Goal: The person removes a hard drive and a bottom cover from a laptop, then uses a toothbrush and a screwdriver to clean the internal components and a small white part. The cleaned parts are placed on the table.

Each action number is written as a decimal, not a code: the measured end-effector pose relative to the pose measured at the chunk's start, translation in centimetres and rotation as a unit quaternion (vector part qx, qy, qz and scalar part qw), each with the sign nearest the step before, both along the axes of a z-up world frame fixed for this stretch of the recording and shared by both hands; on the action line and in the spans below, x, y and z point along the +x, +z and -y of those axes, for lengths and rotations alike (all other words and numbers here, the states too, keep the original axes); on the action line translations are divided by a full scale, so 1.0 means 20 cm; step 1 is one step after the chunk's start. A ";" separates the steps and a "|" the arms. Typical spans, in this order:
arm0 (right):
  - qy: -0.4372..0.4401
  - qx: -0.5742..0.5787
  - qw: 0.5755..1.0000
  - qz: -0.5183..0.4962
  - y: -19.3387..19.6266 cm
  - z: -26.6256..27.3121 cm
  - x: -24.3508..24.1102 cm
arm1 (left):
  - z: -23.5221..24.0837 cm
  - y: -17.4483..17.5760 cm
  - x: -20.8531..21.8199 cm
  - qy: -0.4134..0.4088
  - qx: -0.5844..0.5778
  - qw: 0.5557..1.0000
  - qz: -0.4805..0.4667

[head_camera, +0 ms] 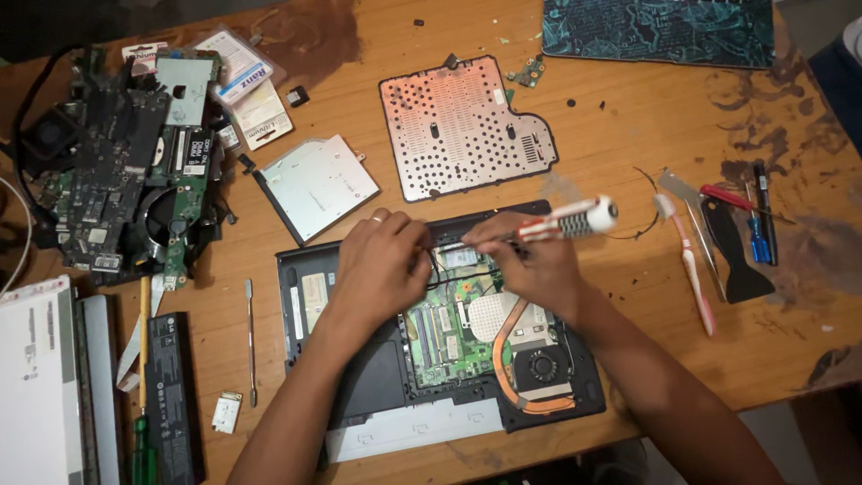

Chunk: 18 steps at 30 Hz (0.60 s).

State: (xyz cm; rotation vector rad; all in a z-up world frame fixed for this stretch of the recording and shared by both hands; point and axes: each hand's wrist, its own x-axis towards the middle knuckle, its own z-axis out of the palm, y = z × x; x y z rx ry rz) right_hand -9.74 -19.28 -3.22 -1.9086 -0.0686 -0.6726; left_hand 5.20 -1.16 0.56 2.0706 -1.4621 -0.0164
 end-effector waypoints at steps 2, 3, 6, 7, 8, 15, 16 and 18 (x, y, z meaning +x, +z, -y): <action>0.016 -0.024 1.000 0.006 0.00 0.00 0.00 | 0.00 0.00 -0.01 0.016 0.009 1.000 -0.003; 0.014 -0.050 0.998 0.021 0.01 0.00 0.00 | 0.00 0.00 -0.01 0.018 0.011 1.000 0.002; 0.011 -0.089 0.995 0.036 0.03 0.00 0.00 | -0.01 0.00 -0.02 0.018 0.010 1.000 0.017; 0.010 -0.096 0.995 0.036 0.04 0.00 0.00 | -0.02 0.00 -0.03 0.015 0.006 1.000 0.021; 0.011 -0.092 0.995 0.041 0.04 0.00 0.00 | -0.02 0.00 -0.04 0.011 0.002 1.000 0.025; 0.006 -0.067 0.998 0.017 0.06 0.00 0.00 | -0.06 0.02 -0.06 0.006 0.032 0.999 0.039; 0.011 -0.073 0.997 0.024 0.06 0.00 0.00 | -0.07 0.03 -0.06 0.009 0.027 0.999 0.030; 0.009 -0.070 0.997 0.016 0.06 -0.01 0.01 | -0.08 0.04 -0.05 0.011 0.014 1.000 0.023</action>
